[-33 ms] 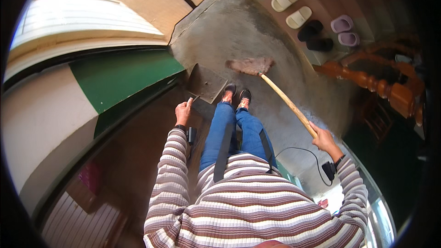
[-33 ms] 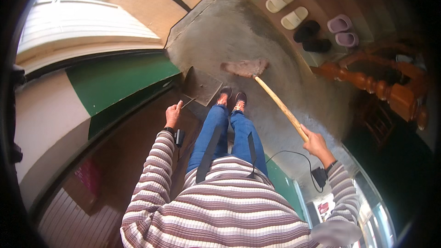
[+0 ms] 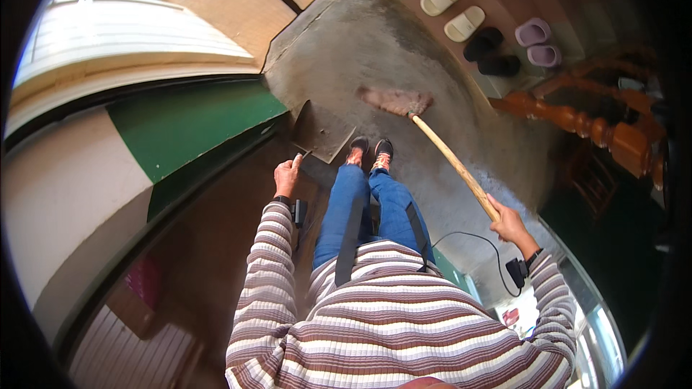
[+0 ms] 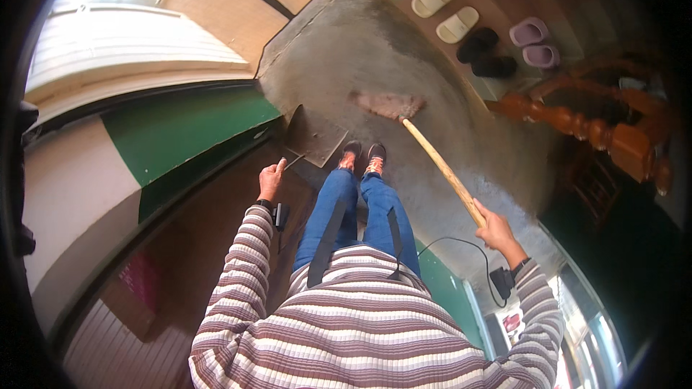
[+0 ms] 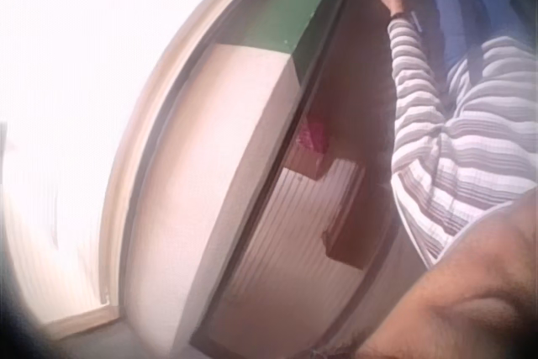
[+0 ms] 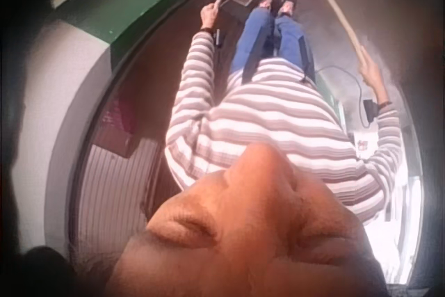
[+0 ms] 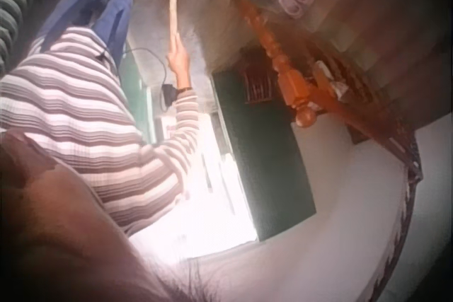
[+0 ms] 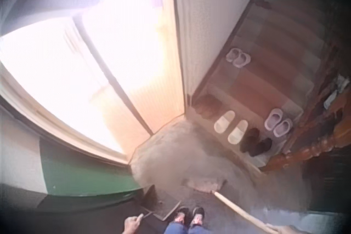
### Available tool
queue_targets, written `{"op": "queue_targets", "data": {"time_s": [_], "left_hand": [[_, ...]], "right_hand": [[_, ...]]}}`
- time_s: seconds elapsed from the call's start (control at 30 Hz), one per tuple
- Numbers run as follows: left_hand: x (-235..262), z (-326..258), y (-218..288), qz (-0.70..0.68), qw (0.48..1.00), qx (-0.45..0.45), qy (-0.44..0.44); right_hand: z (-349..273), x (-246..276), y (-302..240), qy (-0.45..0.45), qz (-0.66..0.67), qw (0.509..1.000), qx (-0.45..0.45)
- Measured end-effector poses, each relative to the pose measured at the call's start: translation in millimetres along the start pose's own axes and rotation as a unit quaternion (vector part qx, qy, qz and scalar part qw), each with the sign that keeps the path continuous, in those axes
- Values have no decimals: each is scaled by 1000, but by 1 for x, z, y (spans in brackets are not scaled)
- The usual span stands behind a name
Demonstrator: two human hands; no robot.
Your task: The person sweeps the floor with a broom and uses a dustpan to collect debris. They move through multiple areas, sweeping around furniture and into corners, then gather the swept material into the dustpan.
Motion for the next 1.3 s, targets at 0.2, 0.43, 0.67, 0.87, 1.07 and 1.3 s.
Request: {"op": "queue_targets", "data": {"time_s": [0.2, 0.43, 0.67, 0.87, 1.07, 1.3], "left_hand": [[-11, 18, 28, 74, 992, -78, -67], [-21, 32, 43, 132, 977, -102, -132], [-19, 51, 48, 144, 972, -142, -117], [-13, 27, 25, 102, 981, -70, -148], [-18, -28, 14, 24, 997, 8, -73], [-63, -109, 16, -153, 980, 107, 73]], "right_hand": [[-22, -60, -9, -43, 444, 889, -107], [15, -158, -90, -84, 570, 809, -118], [17, -160, -119, -185, 472, 862, 5], [-13, -59, -140, -226, 374, 899, -13], [55, 35, -194, -133, 110, 983, 66], [167, 76, -280, -116, -109, 972, 173]]}}
Point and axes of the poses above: each hand's wrist, its own z-axis towards the middle knuckle, its own x-axis out of the back of the hand, y = z × x, the point moved 2 cm from there along z, towards the middle knuckle, and after that the axes turned 4 degrees about -z, right-handed, at the moved point
